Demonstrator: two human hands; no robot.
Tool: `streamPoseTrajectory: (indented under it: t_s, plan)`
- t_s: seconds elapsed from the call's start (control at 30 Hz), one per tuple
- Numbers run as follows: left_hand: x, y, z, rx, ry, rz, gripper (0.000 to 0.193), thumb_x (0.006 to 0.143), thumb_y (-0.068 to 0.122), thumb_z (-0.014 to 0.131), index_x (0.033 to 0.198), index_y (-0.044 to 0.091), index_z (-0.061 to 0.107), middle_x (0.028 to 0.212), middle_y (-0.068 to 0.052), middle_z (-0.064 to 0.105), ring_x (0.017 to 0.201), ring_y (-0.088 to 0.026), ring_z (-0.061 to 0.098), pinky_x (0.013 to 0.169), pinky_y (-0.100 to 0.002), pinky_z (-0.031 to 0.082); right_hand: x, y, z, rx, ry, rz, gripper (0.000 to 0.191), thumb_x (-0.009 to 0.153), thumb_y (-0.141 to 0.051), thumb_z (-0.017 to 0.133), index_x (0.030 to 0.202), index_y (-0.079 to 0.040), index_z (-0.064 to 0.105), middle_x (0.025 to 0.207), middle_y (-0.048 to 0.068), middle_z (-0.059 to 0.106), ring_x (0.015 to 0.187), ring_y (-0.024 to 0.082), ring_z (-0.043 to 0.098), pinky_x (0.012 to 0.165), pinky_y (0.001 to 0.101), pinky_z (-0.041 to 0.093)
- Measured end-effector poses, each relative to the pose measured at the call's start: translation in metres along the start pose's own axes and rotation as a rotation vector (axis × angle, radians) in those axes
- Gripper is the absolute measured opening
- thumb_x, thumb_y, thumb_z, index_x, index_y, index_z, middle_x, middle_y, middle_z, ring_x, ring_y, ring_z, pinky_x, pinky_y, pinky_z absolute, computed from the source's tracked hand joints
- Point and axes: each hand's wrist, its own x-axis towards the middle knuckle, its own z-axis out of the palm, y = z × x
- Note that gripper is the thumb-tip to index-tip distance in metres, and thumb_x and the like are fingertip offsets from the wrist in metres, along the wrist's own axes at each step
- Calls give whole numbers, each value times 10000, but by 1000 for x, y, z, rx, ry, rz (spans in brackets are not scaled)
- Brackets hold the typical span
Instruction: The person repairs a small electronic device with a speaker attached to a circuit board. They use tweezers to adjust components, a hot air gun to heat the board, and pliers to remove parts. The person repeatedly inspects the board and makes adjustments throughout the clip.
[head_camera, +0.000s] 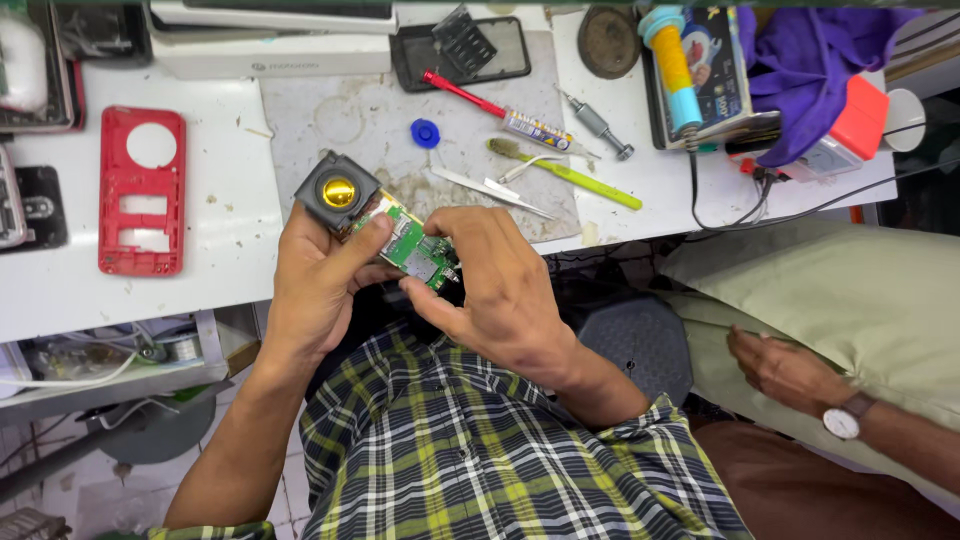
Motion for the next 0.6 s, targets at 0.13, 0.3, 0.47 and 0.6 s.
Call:
streamPoseTrajectory:
  t_s: [0.13, 0.3, 0.47, 0.6]
  plan:
    - [19, 5, -7, 26, -24, 49, 376, 955, 37, 723, 1272, 35, 521, 1095, -107, 681, 902, -180, 718, 697, -304, 632, 7, 35, -64, -150, 287, 115, 250, 943, -45, 795, 1144, -26, 648, 1147, 123, 681, 1004, 283, 683, 827, 355, 535]
    - [31, 8, -21, -4, -19, 101, 429, 962, 17, 706, 1347, 40, 518, 1088, -98, 692, 925, -159, 699, 800, -303, 604, 46, 140, -165, -592, 248, 261, 392, 893, 5, 687, 1284, 8, 662, 1202, 244, 670, 1039, 443, 633, 828, 498, 507]
    - [33, -6, -19, 65, -41, 286, 468, 929, -67, 683, 1347, 26, 494, 1173, -89, 670, 1048, -156, 678, 944, -313, 579, 74, 190, -196, -690, -286, 613, 343, 879, -277, 701, 1203, -169, 732, 1212, 208, 666, 1109, 421, 617, 917, 521, 502]
    - [37, -13, -24, 103, -46, 309, 472, 922, -77, 686, 1343, 10, 490, 1194, -101, 661, 1072, -160, 668, 967, -308, 561, 87, 177, -211, -845, -350, 569, 295, 884, -231, 673, 1133, -87, 734, 1141, 216, 713, 1071, 421, 662, 915, 502, 525]
